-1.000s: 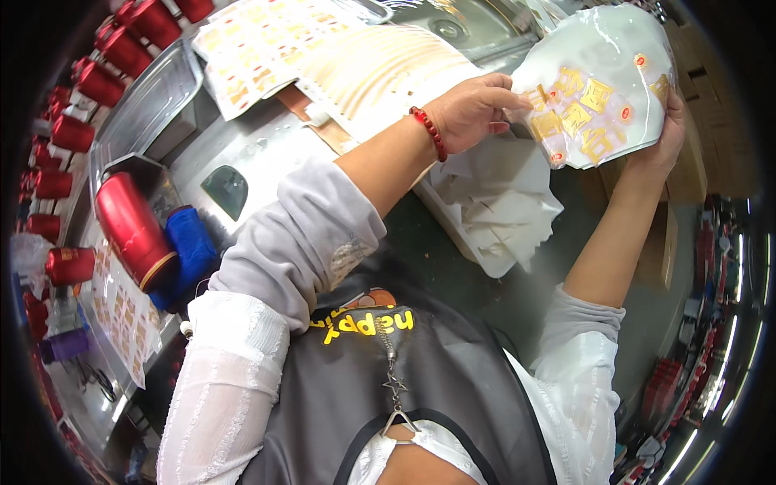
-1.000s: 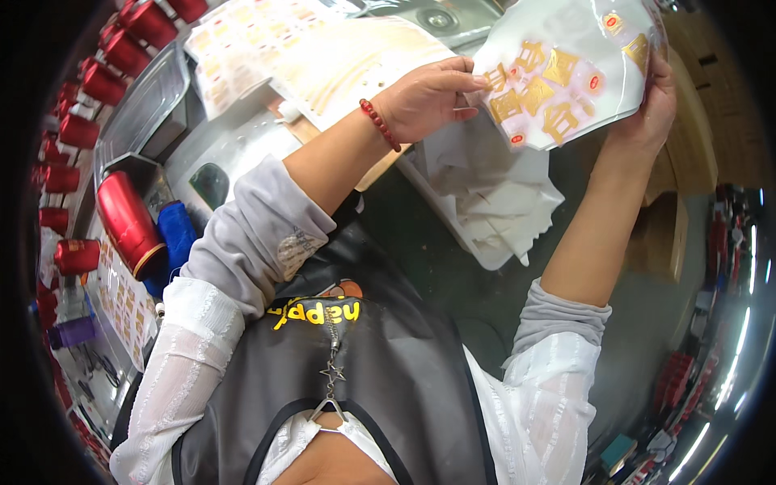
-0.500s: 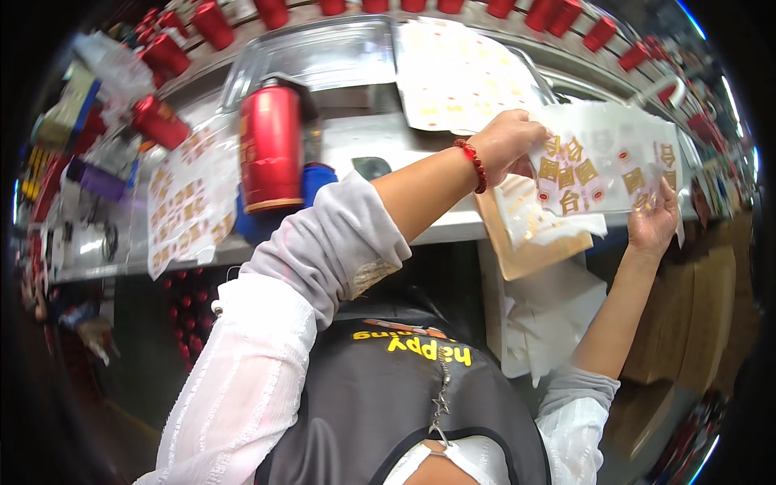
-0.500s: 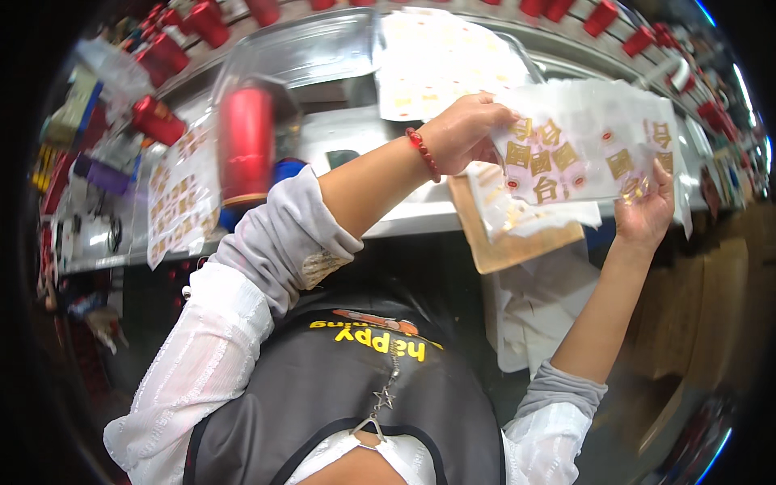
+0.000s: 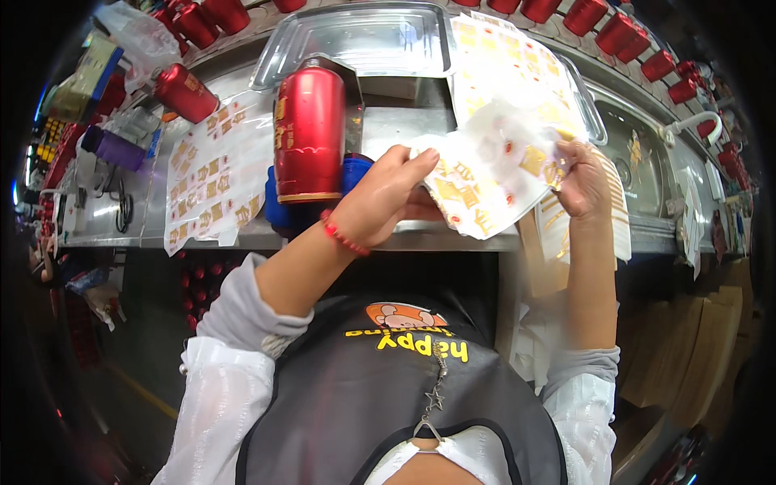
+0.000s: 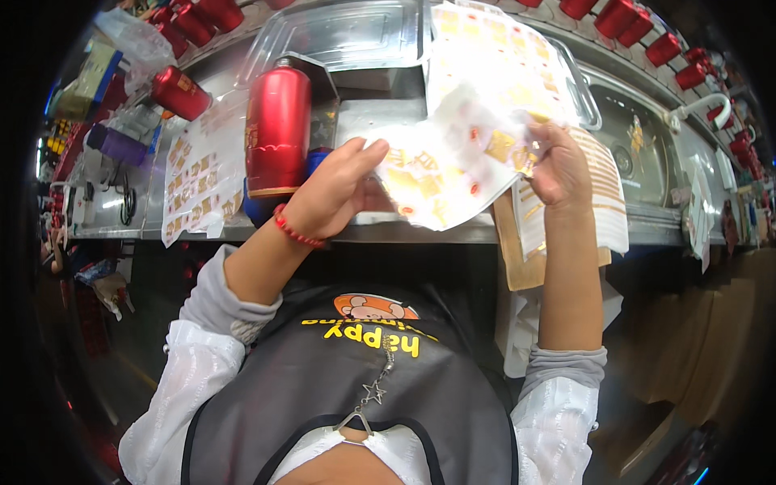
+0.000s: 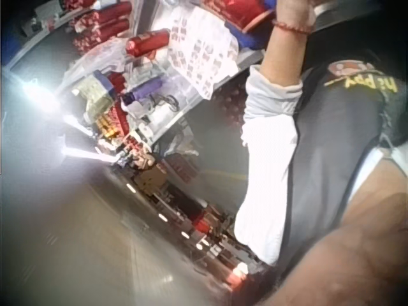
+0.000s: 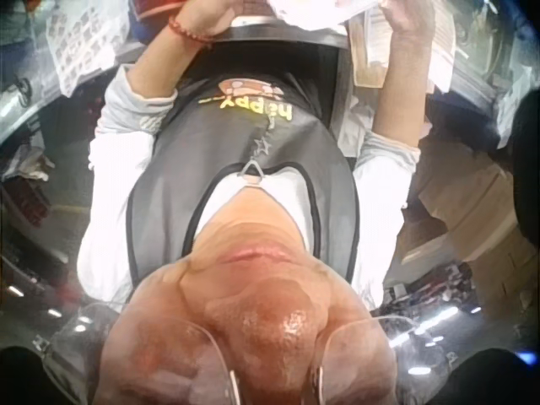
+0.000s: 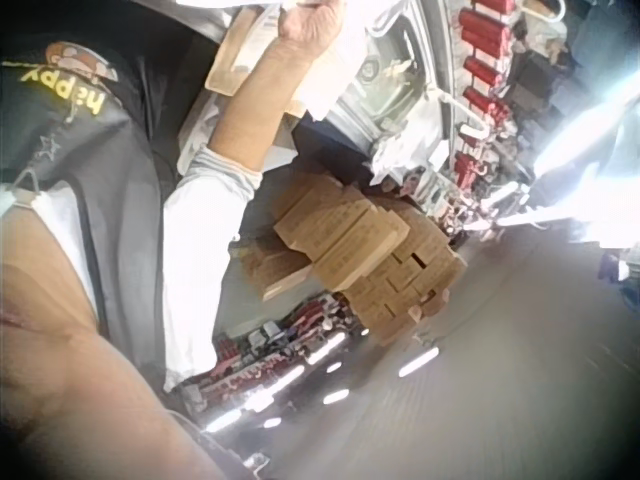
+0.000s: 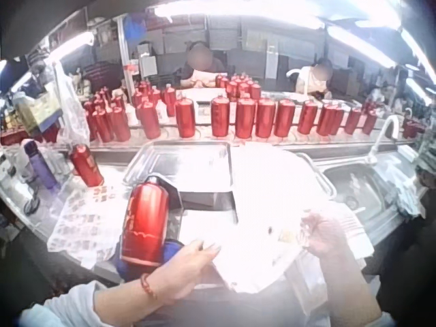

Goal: The person separates sheets of printed labels and applies them to red cans on a metal workbench. The person handles the label sheets by hand, peels off individual labels, and smooths them onto the can surface.

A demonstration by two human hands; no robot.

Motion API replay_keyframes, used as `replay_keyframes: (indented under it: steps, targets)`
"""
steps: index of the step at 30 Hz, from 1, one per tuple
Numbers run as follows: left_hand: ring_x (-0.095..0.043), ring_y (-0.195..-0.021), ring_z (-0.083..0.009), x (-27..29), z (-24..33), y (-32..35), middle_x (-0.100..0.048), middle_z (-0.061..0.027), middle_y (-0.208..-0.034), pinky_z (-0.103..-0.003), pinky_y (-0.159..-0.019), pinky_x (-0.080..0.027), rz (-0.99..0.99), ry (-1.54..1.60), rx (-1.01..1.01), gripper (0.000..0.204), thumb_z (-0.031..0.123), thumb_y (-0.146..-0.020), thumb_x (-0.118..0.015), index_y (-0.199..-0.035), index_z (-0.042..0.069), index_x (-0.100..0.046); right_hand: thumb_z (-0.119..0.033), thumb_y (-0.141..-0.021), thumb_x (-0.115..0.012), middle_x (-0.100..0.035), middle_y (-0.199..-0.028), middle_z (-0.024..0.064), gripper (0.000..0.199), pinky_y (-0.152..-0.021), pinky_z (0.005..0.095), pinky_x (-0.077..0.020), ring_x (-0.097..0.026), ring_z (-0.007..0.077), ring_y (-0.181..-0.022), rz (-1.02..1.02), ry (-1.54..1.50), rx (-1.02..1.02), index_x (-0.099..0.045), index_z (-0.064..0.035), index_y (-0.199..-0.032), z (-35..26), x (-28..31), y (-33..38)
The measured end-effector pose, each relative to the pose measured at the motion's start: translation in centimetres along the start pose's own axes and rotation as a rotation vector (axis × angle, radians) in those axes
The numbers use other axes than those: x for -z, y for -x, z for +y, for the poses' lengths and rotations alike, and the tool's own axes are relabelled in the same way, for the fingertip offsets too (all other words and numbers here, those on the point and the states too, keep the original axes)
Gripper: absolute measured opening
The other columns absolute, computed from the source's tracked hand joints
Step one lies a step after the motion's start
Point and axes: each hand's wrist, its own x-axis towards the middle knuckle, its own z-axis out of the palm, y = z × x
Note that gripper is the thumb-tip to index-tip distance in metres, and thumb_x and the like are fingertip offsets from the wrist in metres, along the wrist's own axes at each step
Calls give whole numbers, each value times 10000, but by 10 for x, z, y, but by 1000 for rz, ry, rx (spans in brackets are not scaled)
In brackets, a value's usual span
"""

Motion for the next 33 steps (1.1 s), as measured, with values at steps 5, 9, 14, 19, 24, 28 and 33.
replay_keyframes:
  steps: [5,9,14,19,24,28,33]
  targets:
    - [-685,-968,-221,15,-6,24,-612,-201,-1185,-372,-839,-564,13,-232,-16,538,141,-936,-594,-1371,-49,-343,73,-862,-456,-539,-1339,232,522,-1052,540,-468,-564,361,-1225,40,-72,-101,-395,79,-1380,32,-13,50]
    - [-597,-963,-477,15,14,23,-588,-324,-1071,-479,-865,-509,220,-1318,-595,487,128,-854,-633,-1273,-66,-479,47,-901,-455,-552,-1344,202,511,-1051,545,-460,-558,338,-1246,63,-99,-50,-393,42,-1408,56,-16,86]
    - [-584,-1007,-349,-11,26,-47,-614,-183,-1063,-444,-851,-494,247,-1906,-780,295,97,-845,-616,-1133,46,-575,13,-919,-510,-574,-1329,159,482,-1033,451,-474,-572,284,-1226,24,63,47,-423,36,-1392,56,-19,90]
    - [-586,-1029,-306,-17,16,-124,-635,-125,-1063,-426,-829,-508,97,-2063,-994,231,62,-838,-573,-1066,87,-597,-72,-957,-575,-599,-1278,162,487,-968,378,-508,-616,225,-1143,-82,258,-8,-408,75,-1391,29,-6,100]
    - [-611,-980,-315,-24,40,-139,-646,-105,-1023,-411,-820,-515,14,-2086,-976,161,97,-836,-603,-995,75,-620,-175,-989,-584,-627,-1229,124,539,-920,324,-525,-639,177,-1072,48,751,66,-403,69,-1434,-10,24,104]
    - [-677,-952,-320,-40,58,-147,-633,-137,-1082,-411,-749,-560,-17,-2068,-905,198,149,-868,-652,-1044,73,-602,-181,-986,-611,-661,-1148,103,449,-850,262,-527,-650,148,-1013,80,1209,352,-522,40,-1367,-41,36,81]
    - [-636,-943,-354,-35,71,-191,-607,-187,-1055,-410,-798,-546,-73,-1913,-1077,255,129,-900,-575,-1134,30,-567,-129,-915,-662,-679,-1124,144,357,-791,304,-546,-654,183,-1001,-107,1487,710,-622,16,-1238,-41,-7,24]
